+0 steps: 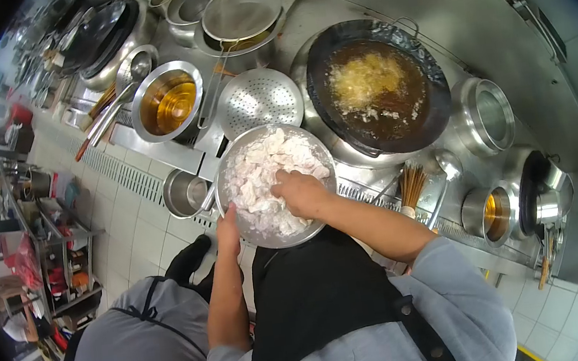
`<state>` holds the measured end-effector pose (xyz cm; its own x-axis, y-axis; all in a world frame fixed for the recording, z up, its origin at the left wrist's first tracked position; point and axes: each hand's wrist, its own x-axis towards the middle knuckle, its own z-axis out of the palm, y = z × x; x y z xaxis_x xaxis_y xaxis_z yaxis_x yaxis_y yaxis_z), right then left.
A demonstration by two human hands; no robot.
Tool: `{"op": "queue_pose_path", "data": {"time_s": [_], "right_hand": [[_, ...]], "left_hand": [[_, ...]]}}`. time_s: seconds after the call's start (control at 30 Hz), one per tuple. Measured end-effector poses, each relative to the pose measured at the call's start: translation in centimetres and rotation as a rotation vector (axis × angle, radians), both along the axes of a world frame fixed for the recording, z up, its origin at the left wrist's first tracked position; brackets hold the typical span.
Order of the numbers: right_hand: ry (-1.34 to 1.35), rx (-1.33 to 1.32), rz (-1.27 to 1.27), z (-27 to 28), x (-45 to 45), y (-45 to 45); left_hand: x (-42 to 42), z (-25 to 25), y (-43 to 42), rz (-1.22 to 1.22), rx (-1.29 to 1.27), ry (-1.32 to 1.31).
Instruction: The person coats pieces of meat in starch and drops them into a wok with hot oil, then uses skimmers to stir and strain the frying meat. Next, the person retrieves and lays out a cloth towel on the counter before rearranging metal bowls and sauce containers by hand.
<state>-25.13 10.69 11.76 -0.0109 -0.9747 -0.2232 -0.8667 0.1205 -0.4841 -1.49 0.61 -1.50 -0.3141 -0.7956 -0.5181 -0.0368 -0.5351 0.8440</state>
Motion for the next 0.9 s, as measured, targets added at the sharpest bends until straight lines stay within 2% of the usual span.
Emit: {"op": "queue_pose_path", "data": {"time_s": [0.17,0.4,0.47,0.57,0.6,0.67,0.77,0.9], "right_hand": [[-0.272,-0.257,-0.074,2.6,-2.1,1.4],[-0.367,-0.235,-0.159,2.4,-2.8,2.8],[-0.411,-0.241,-0.207,3.6,-4.6,2.6],[-0.411,-0.403,-0.365,7.0,-9.0,4.4],[-0.366,-0.436,-0.419,8.6,-10.7,4.9],[-0.079,-0.571,-0.443,8.8,-14.9,5.4],[0.167,-0.294,-0.472,6.9,-19.9,5.1],[0.377,-0.136,-0.453,4.4,-22.7,4.8]], "left_hand": [[0.3,-0.7,-0.1,0.012,0.043,0.009],[0.5,-0.7,0.0,0.015,0.039,-0.013],[-0.2,-0.1,-0.2,0.029,0.038,-0.004],[0.3,-0.1,0.2,0.04,0.063,-0.007],[0.3,-0.1,0.2,0.034,0.054,-0.006],[0.1,-0.2,0.2,0.028,0.042,-0.007],[0.1,-0.5,-0.1,0.023,0.037,-0.014],[0.2,-0.5,0.1,0.016,0.046,0.009]]}}
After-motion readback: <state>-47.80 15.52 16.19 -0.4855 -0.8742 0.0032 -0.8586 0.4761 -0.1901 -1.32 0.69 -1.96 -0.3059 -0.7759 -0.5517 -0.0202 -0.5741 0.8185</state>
